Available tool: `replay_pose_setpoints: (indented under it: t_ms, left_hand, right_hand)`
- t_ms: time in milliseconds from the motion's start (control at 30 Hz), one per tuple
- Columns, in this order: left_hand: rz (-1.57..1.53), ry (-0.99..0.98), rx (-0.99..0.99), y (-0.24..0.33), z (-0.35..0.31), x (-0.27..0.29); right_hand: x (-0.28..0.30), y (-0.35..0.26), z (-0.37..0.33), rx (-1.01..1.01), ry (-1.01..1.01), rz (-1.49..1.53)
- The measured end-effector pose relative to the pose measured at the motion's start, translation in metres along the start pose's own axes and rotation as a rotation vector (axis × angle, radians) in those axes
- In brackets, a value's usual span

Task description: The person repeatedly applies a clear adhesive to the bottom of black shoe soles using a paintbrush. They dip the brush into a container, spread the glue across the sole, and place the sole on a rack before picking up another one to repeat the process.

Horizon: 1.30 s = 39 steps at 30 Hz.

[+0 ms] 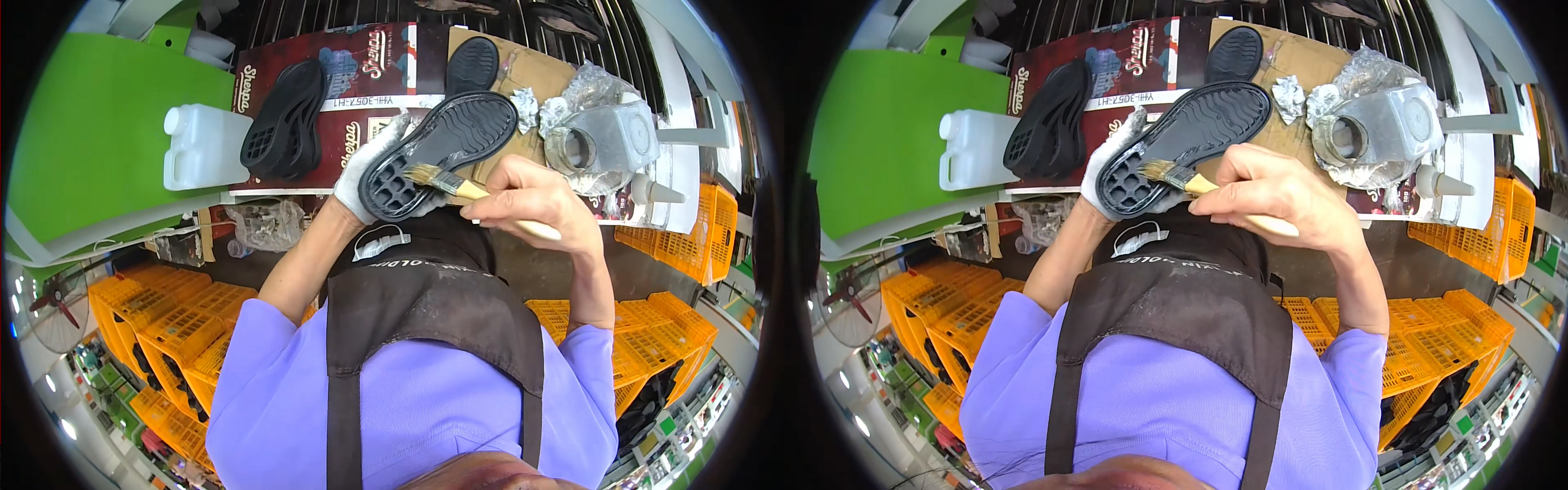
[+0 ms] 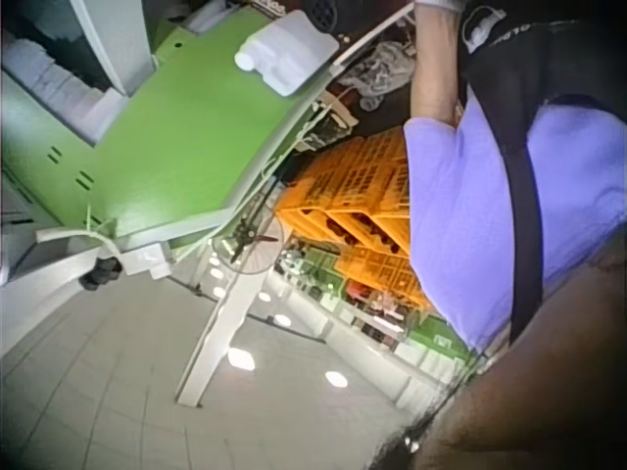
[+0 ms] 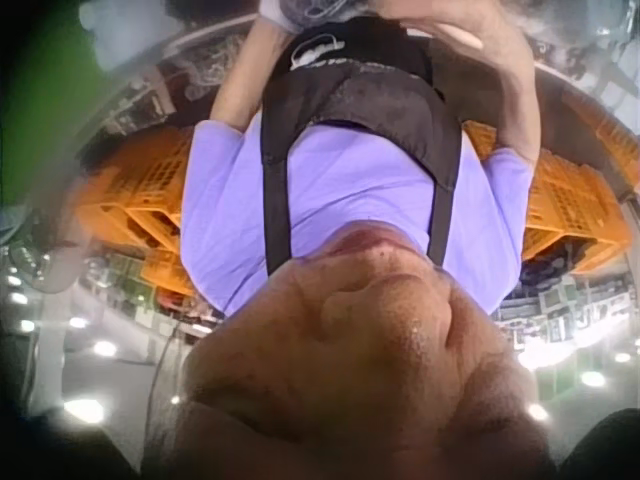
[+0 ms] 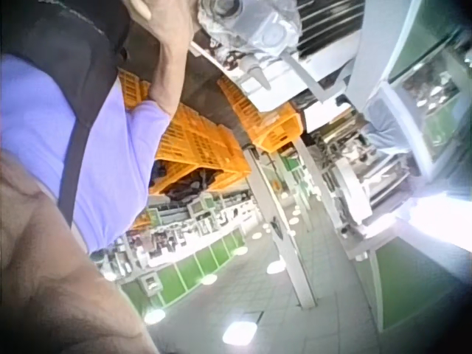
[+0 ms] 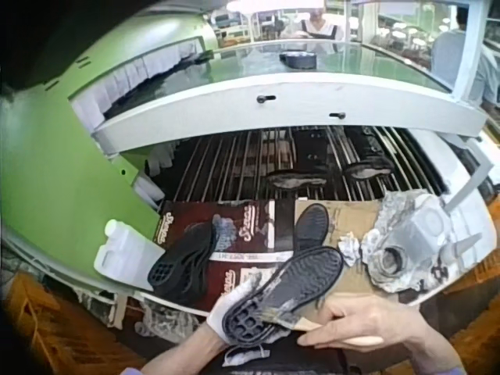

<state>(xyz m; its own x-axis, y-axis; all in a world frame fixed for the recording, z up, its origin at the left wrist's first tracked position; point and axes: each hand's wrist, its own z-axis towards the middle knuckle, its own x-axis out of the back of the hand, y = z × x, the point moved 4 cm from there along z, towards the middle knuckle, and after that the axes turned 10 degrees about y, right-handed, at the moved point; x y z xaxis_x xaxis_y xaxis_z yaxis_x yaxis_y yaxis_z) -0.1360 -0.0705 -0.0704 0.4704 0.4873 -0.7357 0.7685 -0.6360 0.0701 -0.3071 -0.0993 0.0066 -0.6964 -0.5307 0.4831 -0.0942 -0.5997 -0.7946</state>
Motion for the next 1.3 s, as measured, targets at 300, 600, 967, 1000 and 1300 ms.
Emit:
replay_pose_setpoints:
  t_ms: [300,600,967,1000,1300]
  left_hand:
    - [0.249,-0.295,-0.051,-0.003,0.003,0.021]
    - [0.305,-0.141,-0.232,0.001,0.01,0.024]
    - [0.232,-0.33,-0.092,0.001,0.014,0.041]
    - [0.215,-0.349,-0.085,0.001,0.014,0.04]
    - [0.258,-0.258,-0.322,0.013,0.022,0.043]
  right_hand:
    - [0.026,0.042,-0.015,-0.187,0.258,-0.327]
    - [-0.018,0.007,-0.006,-0.197,0.35,-0.015]
    - [0.016,0.08,-0.008,-0.423,0.648,0.147]
    - [0.015,0.077,-0.008,-0.291,0.648,-0.042]
    - [-0.045,-0.007,-0.004,0.001,0.187,0.288]
